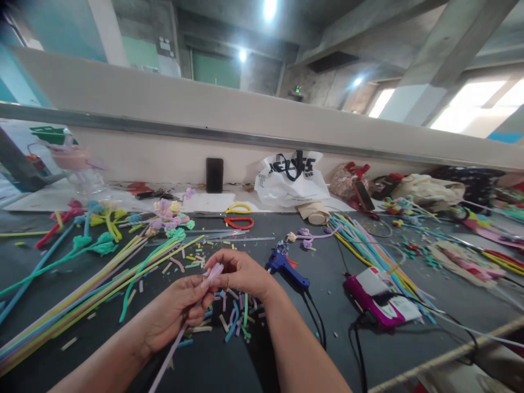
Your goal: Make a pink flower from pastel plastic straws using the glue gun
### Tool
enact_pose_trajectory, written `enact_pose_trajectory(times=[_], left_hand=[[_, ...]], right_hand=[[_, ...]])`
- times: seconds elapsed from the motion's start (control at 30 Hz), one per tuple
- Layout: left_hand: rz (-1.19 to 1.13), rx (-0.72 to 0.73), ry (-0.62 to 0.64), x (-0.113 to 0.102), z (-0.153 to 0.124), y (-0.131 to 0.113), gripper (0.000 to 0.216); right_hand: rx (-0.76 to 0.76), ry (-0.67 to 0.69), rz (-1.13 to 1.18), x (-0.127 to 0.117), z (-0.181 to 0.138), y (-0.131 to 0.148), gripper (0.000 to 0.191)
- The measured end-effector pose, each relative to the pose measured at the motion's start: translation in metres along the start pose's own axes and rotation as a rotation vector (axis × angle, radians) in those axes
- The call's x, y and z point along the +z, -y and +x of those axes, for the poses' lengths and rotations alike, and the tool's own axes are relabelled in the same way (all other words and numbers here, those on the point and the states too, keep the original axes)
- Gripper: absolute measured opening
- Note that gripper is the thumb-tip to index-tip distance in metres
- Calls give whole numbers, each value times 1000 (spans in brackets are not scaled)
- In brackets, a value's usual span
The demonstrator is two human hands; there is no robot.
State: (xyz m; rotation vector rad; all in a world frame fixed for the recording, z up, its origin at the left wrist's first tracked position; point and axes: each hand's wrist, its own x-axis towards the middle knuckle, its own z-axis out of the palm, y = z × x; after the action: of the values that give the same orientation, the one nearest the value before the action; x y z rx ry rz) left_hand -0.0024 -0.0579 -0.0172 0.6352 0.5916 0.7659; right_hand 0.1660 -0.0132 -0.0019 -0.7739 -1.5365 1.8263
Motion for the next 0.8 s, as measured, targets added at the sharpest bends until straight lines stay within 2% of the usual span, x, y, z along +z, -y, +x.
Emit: enact_pose_trajectory(times=[0.17, 0.4, 0.57, 0.7, 0.8], left_hand=[[-3, -30, 40, -3, -2, -2, 18], [-65, -74, 74, -8, 2, 0, 13], [-79, -109, 76, -12, 2, 3, 13], [24, -77, 25, -9, 0, 2, 18], [195, 12, -86, -1, -1, 0, 24]], right_hand=[[7, 5, -14, 0, -2, 0, 29], [-15, 10, -20, 0, -1, 0, 31], [-75, -3, -56, 4, 1, 1, 20], [-81, 29, -67, 4, 0, 2, 18], [-39, 27, -76, 0, -1, 2, 23]])
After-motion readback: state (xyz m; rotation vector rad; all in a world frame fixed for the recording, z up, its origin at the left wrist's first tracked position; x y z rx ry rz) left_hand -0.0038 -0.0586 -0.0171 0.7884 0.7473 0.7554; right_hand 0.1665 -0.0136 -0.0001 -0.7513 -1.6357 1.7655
